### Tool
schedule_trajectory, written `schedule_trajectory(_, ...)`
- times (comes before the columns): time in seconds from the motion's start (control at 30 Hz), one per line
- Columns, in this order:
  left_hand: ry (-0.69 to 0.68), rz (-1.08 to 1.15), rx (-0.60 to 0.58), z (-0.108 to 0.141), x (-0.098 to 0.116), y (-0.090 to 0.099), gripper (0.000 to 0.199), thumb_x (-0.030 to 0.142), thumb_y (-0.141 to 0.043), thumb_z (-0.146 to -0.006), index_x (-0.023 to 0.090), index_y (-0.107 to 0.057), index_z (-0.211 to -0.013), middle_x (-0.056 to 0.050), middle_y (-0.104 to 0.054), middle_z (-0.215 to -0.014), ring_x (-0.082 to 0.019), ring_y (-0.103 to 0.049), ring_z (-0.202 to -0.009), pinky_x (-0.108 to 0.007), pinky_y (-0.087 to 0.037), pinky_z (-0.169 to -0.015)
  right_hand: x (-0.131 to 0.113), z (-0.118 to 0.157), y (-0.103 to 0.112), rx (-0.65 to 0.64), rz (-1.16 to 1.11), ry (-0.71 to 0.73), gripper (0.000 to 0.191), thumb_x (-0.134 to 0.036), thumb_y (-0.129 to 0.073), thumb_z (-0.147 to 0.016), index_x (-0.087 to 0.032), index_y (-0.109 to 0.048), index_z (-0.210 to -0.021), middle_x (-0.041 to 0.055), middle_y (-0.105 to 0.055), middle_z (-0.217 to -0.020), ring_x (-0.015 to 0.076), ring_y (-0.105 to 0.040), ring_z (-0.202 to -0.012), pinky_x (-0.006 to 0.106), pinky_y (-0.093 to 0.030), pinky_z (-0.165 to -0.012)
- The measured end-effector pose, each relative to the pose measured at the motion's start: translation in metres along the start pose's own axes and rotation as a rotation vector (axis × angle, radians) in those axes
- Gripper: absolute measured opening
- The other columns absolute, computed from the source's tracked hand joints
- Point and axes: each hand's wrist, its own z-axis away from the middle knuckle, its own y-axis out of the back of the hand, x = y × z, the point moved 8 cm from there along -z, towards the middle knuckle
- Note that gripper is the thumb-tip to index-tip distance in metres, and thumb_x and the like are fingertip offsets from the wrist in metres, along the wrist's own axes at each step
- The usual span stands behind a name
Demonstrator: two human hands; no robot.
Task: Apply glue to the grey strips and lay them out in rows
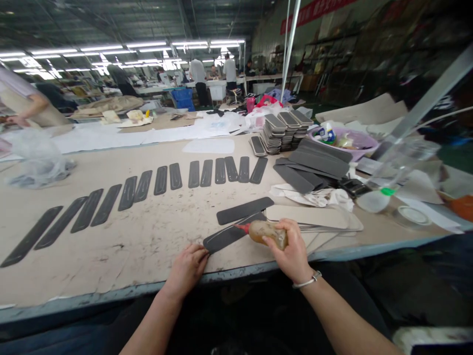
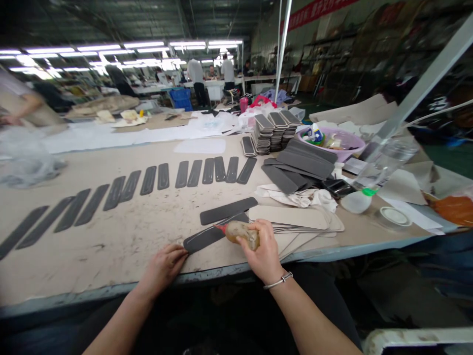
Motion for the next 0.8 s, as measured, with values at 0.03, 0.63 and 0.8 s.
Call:
schedule_trajectory(0.03, 0.009, 0.004, -0.005, 0.000, 0.000, 0.000, 0.022, 0.023, -0.047, -0.087, 0.020, -0.068, -0.090, -0.005, -0.065, -0.092, -0.017, -0.058, -0.085, -0.030, -0.049, -0.078, -0.007, 0.002, -0.009, -0.041, -0.036, 0.006, 0.029, -0.024, -0.063, -0.078, -0.021, -0.046, -0.100, 0.0083, -0.048, -0.101, 0.0249, -0.048, -0.100, 0.045, -0.043, -0.087)
schedule_trajectory(0.63, 0.036, 0.010, 0.000, 0.003, 0.000, -0.001, 0.022, 0.024, -0.045, -0.088, 0.019, -0.065, -0.085, -0.005, -0.062, -0.087, -0.017, -0.056, -0.083, -0.030, -0.047, -0.076, -0.045, 0.024, -0.058, -0.301, -0.190, 0.025, 0.030, -0.018, -0.062, -0.075, -0.022, -0.046, -0.100, 0.0073, -0.049, -0.099, 0.0243, -0.047, -0.104, 0.042, -0.042, -0.092)
schedule_trajectory(0.8, 0.036, 0.000, -0.014, 0.002, -0.001, -0.002, 0.023, 0.028, -0.044, -0.088, 0.021, -0.066, -0.086, -0.004, -0.063, -0.089, -0.017, -0.057, -0.085, -0.030, -0.048, -0.077, -0.035, 0.019, -0.040, -0.280, -0.136, -0.007, 0.030, -0.016, -0.063, -0.074, -0.022, -0.047, -0.098, 0.0072, -0.049, -0.100, 0.0234, -0.048, -0.100, 0.041, -0.043, -0.090)
